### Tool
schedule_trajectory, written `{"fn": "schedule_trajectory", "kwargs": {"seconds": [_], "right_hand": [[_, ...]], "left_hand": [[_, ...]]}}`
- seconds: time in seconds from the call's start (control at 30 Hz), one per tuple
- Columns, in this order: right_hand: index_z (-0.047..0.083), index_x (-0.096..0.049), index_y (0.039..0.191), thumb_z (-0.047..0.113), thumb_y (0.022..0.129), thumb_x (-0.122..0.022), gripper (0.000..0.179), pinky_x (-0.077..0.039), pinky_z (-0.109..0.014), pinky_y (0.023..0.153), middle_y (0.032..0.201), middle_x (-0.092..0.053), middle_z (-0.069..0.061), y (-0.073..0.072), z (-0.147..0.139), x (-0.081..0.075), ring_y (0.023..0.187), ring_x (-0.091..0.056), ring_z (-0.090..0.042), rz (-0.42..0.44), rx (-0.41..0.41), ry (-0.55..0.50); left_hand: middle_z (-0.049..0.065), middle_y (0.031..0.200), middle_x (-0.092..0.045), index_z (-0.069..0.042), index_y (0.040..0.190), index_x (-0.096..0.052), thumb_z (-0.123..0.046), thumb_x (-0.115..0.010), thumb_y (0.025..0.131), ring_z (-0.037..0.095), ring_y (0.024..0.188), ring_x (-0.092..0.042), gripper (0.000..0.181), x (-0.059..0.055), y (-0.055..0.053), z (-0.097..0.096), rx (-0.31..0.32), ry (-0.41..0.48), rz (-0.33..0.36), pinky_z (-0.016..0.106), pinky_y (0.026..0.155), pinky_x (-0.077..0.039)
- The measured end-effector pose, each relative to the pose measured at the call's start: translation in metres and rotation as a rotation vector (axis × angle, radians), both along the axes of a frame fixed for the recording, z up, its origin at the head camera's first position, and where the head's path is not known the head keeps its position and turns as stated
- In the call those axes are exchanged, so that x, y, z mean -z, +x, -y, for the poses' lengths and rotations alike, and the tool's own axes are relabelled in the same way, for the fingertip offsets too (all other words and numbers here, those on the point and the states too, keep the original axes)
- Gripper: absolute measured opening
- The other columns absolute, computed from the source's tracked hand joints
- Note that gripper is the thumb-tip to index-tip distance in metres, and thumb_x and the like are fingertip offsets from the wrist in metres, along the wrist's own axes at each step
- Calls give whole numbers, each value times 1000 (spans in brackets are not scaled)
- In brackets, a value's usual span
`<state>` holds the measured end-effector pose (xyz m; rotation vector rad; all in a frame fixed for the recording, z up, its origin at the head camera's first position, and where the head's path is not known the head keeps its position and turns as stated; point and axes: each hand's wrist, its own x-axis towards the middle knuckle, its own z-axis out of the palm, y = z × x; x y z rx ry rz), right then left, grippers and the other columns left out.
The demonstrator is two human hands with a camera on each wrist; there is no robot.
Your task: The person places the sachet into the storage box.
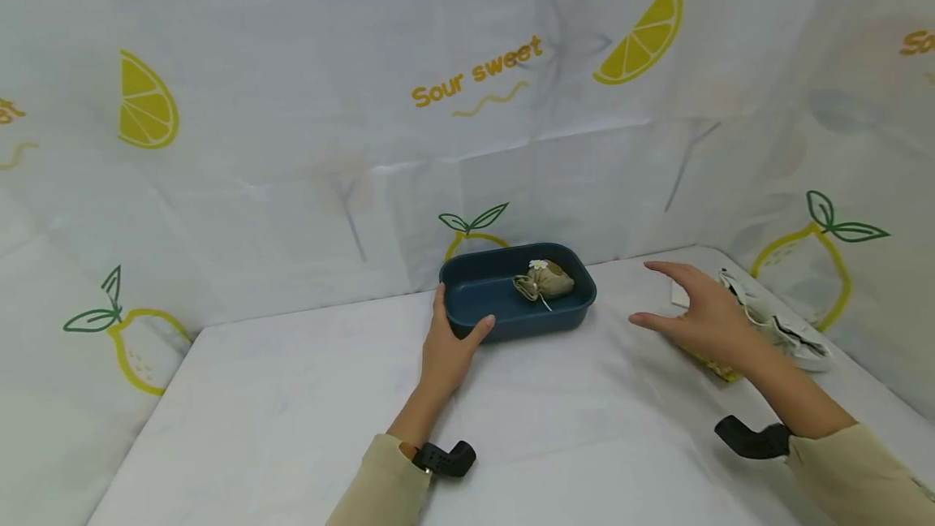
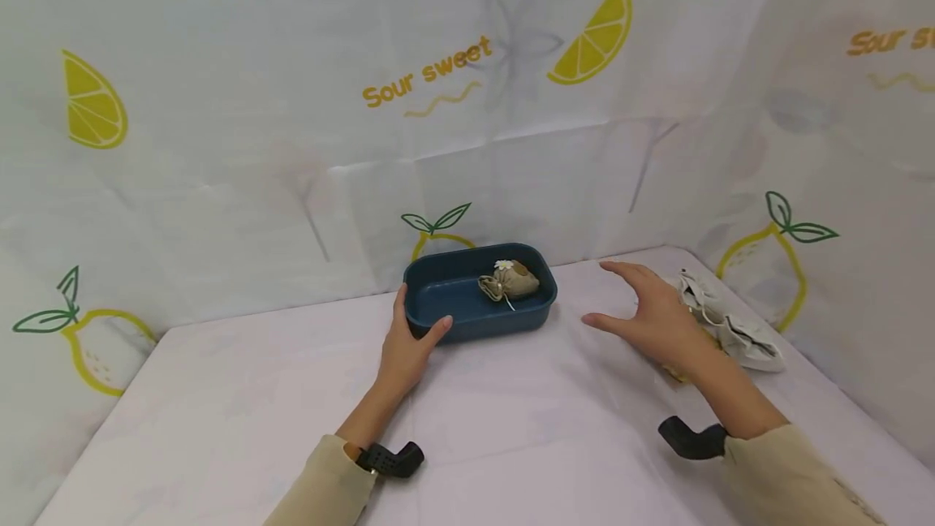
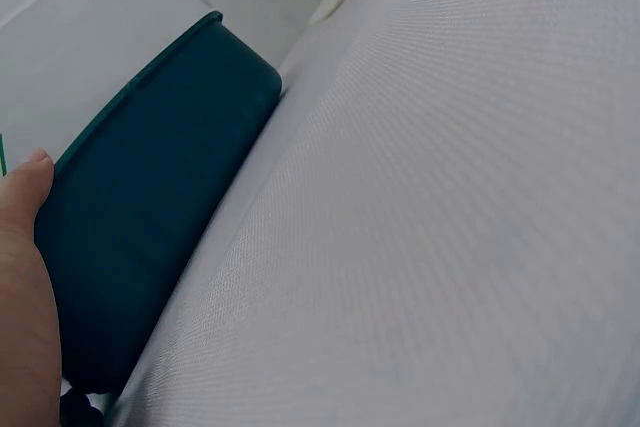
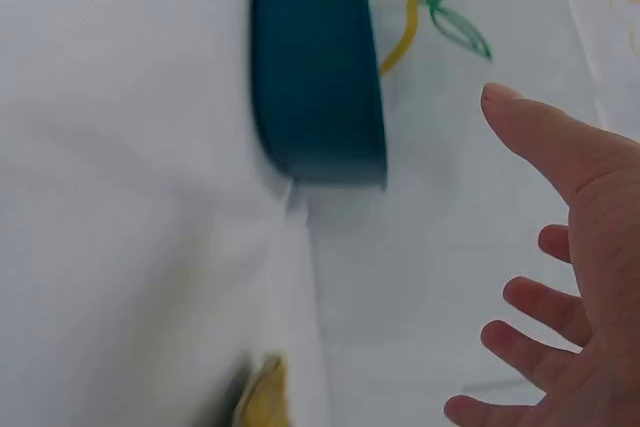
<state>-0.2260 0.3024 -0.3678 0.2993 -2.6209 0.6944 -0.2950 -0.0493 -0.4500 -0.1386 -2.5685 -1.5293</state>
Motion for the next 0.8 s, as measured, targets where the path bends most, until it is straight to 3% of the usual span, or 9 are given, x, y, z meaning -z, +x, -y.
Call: {"fn": "schedule_trajectory", "kwargs": {"seconds": [0.27, 0.4, 0.57, 0.8], "right_hand": [[-3, -46, 146, 33, 79, -88, 87, -42, -71, 92, 142, -52, -34, 11, -40, 36, 127, -47, -57, 48, 7, -19], [-3, -48, 145, 36, 80, -86, 85, -39, -73, 92, 141, -50, -38, 14, -54, 53, 124, -45, -61, 84, 54, -7], [-3, -46, 146, 41, 84, -82, 84, -38, -73, 92, 142, -46, -41, 12, -61, 63, 124, -44, -63, 131, 112, -8], [0, -50, 143, 38, 83, -84, 79, -39, -68, 95, 140, -52, -33, 12, -54, 76, 126, -47, -57, 120, 78, -41]], "left_hand": [[1, 170, -21, -32, 164, -9, -71, -67, 84, 29, 156, -27, 106, 1, 0, 2, -5, -1, -13, 58, 122, -28], [0, 170, -20, -31, 164, -9, -71, -67, 84, 29, 155, -27, 107, 0, 0, 0, 10, 3, -19, 59, 122, -28], [0, 170, -21, -30, 164, -9, -70, -68, 84, 29, 155, -27, 107, -1, 1, -1, 9, 8, -20, 58, 122, -29], [2, 170, -21, -30, 164, -9, -68, -67, 85, 30, 155, -27, 105, -4, 3, -1, 11, 3, -19, 59, 122, -28]]}}
